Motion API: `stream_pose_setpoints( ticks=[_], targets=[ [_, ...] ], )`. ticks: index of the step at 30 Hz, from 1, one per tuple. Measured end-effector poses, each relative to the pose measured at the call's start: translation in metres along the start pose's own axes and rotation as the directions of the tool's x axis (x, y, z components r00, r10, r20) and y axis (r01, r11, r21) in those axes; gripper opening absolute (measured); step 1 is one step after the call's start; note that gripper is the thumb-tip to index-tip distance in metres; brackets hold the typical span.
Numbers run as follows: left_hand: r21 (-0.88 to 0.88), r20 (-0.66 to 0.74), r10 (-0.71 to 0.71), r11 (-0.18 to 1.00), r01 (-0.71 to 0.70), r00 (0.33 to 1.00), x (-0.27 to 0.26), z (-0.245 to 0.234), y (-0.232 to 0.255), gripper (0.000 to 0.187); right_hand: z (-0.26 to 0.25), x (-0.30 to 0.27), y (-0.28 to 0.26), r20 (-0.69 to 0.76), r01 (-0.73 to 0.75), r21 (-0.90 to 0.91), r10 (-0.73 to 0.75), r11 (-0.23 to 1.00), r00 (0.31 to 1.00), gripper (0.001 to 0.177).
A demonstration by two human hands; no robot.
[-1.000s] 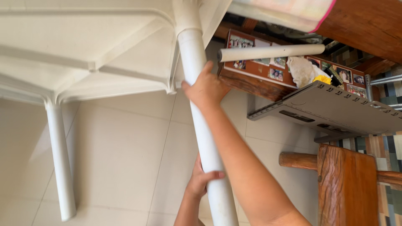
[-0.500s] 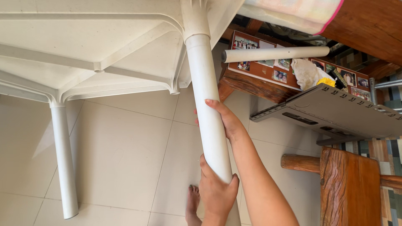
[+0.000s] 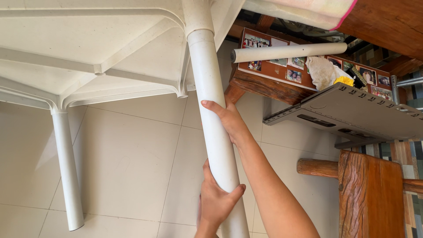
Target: The person assembles a white plastic table by inserting cylindrical legs into the underside of the tabletop. They lift the table to access the leg sockets, insert each leg, and press down to secure them. The person uses a cloth to wipe the tabletop surface after assembly.
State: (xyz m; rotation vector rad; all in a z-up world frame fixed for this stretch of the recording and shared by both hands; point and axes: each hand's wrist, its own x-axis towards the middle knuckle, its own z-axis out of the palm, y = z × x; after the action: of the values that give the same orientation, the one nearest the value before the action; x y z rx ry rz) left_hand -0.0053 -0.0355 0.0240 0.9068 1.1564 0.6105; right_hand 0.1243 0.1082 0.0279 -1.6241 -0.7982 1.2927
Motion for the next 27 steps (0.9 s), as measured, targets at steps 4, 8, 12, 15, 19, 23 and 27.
stream_pose_setpoints(
  ticks=[4, 8, 12, 15, 19, 23, 27],
  targets=[
    [-0.093, 0.042, 0.054, 0.994, -0.049, 0.998, 0.011, -0.003, -0.009, 0.092, 0.005, 0.004, -0.005, -0.137, 0.042, -0.109, -0.057, 0.993, 0.989, 0.081],
    [-0.498, 0.265, 0.103, 0.866, 0.044, 0.959, 0.031, -0.003, -0.036, 0.085, 0.019, 0.003, -0.013, -0.266, 0.053, -0.494, -0.208, 0.868, 0.941, 0.081],
    [-0.643, 0.406, 0.114, 0.741, 0.194, 0.907, 0.053, 0.0, -0.06, 0.083, 0.033, 0.008, -0.023, -0.353, -0.143, -0.769, -0.227, 0.623, 0.908, 0.088],
    [-0.625, 0.429, 0.139, 0.759, 0.182, 0.892, 0.052, -0.002, -0.068, 0.08, 0.02, 0.007, -0.02, -0.242, -0.065, -0.72, -0.162, 0.691, 0.957, 0.098],
    [-0.525, 0.264, 0.075, 0.847, 0.078, 0.962, 0.038, -0.006, -0.056, 0.084, -0.018, 0.004, -0.005, 0.049, 0.05, -0.073, -0.047, 0.996, 0.998, 0.103],
    [-0.059, -0.182, 0.05, 0.996, -0.061, 0.982, -0.002, 0.005, -0.04, 0.09, -0.024, -0.005, 0.026, 0.318, -0.138, 0.226, 0.061, 0.964, 0.946, 0.096],
    [0.28, -0.31, 0.202, 0.953, -0.114, 0.929, -0.016, 0.03, -0.019, 0.1, -0.017, 0.001, 0.025, 0.306, -0.219, 0.265, 0.134, 0.939, 0.943, 0.082]
  ],
)
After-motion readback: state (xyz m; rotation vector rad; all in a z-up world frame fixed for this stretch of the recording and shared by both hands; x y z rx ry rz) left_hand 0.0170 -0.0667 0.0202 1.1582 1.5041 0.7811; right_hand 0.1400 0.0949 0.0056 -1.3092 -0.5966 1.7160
